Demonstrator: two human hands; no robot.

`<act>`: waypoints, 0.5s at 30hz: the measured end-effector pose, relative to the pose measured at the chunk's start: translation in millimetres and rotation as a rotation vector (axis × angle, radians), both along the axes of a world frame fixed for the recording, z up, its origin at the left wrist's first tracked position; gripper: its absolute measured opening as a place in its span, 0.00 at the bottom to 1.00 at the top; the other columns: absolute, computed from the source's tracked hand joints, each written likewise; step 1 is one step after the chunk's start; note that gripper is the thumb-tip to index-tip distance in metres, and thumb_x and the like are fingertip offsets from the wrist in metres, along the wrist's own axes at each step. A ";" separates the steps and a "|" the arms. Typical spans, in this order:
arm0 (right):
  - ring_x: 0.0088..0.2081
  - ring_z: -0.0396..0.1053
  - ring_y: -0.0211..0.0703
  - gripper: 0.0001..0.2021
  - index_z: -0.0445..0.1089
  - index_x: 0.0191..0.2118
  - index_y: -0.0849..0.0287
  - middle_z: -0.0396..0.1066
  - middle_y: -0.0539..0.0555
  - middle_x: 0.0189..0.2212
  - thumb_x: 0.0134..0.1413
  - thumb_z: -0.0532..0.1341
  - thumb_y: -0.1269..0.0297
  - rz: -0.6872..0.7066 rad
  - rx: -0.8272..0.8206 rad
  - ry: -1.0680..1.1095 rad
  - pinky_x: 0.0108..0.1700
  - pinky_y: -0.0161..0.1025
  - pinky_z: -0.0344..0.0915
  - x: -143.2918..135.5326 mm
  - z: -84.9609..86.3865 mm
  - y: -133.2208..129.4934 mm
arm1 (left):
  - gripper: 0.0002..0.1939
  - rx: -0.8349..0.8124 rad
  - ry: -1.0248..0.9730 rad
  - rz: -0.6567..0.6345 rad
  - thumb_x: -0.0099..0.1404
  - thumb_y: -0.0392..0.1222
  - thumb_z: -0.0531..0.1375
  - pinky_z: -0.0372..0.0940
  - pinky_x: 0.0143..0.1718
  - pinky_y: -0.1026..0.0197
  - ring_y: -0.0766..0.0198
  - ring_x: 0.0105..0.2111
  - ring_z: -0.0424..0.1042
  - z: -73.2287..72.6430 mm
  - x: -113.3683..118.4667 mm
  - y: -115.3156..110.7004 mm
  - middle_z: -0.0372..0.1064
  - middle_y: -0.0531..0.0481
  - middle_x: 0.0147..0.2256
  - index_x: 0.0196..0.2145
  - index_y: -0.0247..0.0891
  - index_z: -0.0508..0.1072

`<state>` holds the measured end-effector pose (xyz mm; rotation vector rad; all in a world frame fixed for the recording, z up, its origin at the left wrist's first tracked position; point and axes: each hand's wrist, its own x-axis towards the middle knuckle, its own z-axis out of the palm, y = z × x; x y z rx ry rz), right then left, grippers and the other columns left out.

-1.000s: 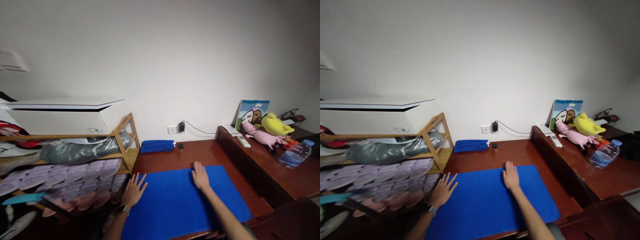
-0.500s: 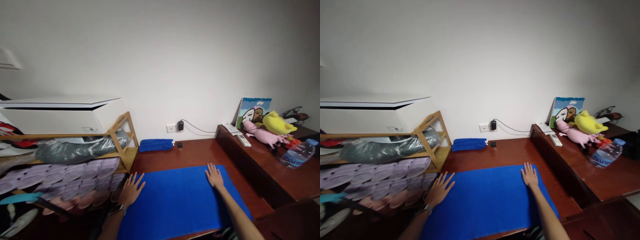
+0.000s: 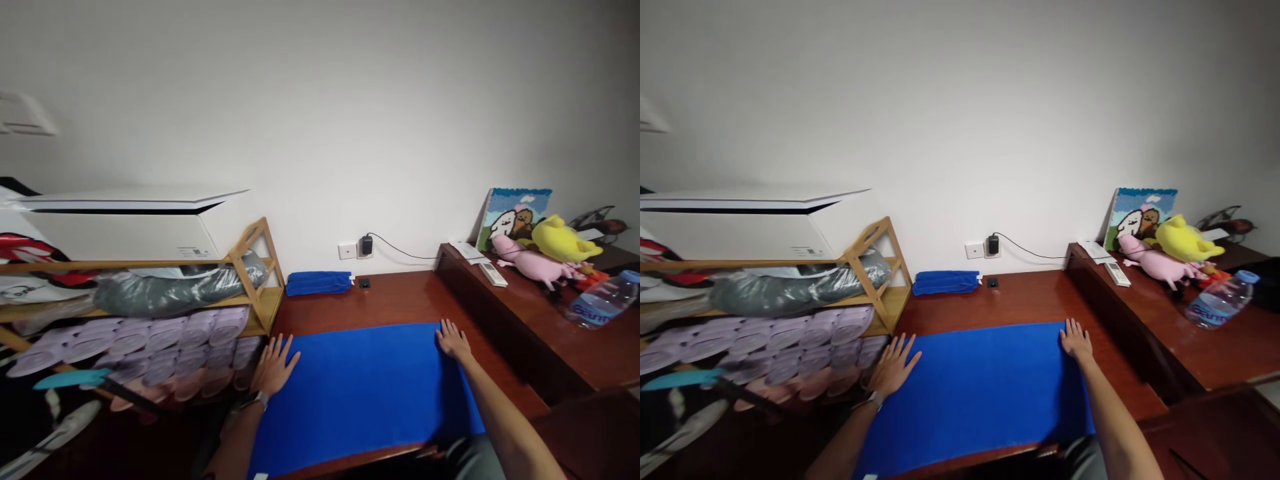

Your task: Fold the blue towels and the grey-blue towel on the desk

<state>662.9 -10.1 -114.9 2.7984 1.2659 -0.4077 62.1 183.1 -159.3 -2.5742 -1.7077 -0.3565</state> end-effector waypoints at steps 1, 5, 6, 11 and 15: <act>0.82 0.39 0.52 0.36 0.43 0.82 0.65 0.39 0.62 0.83 0.77 0.38 0.55 -0.001 -0.001 -0.008 0.80 0.56 0.39 -9.9 7.0 5.9 | 0.42 -0.001 0.000 0.004 0.77 0.70 0.46 0.55 0.74 0.34 0.38 0.77 0.56 0.1 1.2 -0.8 0.58 0.36 0.77 0.76 0.42 0.63; 0.82 0.40 0.55 0.35 0.48 0.81 0.68 0.44 0.64 0.81 0.77 0.41 0.56 0.235 0.209 -0.080 0.80 0.55 0.38 -106.6 23.0 40.8 | 0.41 -0.006 -0.006 0.018 0.77 0.69 0.46 0.54 0.75 0.35 0.38 0.77 0.54 -0.6 4.4 -2.6 0.56 0.36 0.77 0.77 0.42 0.62; 0.82 0.42 0.54 0.35 0.49 0.81 0.67 0.45 0.63 0.81 0.78 0.42 0.55 0.343 0.266 -0.050 0.80 0.54 0.40 -142.9 22.8 50.1 | 0.41 -0.005 -0.011 0.018 0.77 0.69 0.46 0.54 0.75 0.35 0.38 0.78 0.54 -0.8 4.7 -2.7 0.57 0.37 0.77 0.77 0.43 0.62; 0.81 0.45 0.52 0.34 0.50 0.81 0.63 0.48 0.59 0.80 0.79 0.44 0.52 0.681 0.402 0.159 0.80 0.54 0.43 -298.5 3.8 77.0 | 0.41 -0.004 -0.041 0.014 0.77 0.69 0.47 0.54 0.75 0.33 0.37 0.78 0.54 -1.8 3.6 -3.0 0.57 0.37 0.77 0.76 0.44 0.64; 0.81 0.43 0.52 0.35 0.49 0.81 0.62 0.46 0.59 0.81 0.79 0.43 0.49 0.655 0.331 0.163 0.81 0.56 0.40 -281.0 -9.8 69.4 | 0.40 -0.007 -0.040 0.010 0.77 0.68 0.48 0.54 0.75 0.33 0.37 0.78 0.54 -2.0 1.3 -2.8 0.57 0.37 0.77 0.76 0.44 0.64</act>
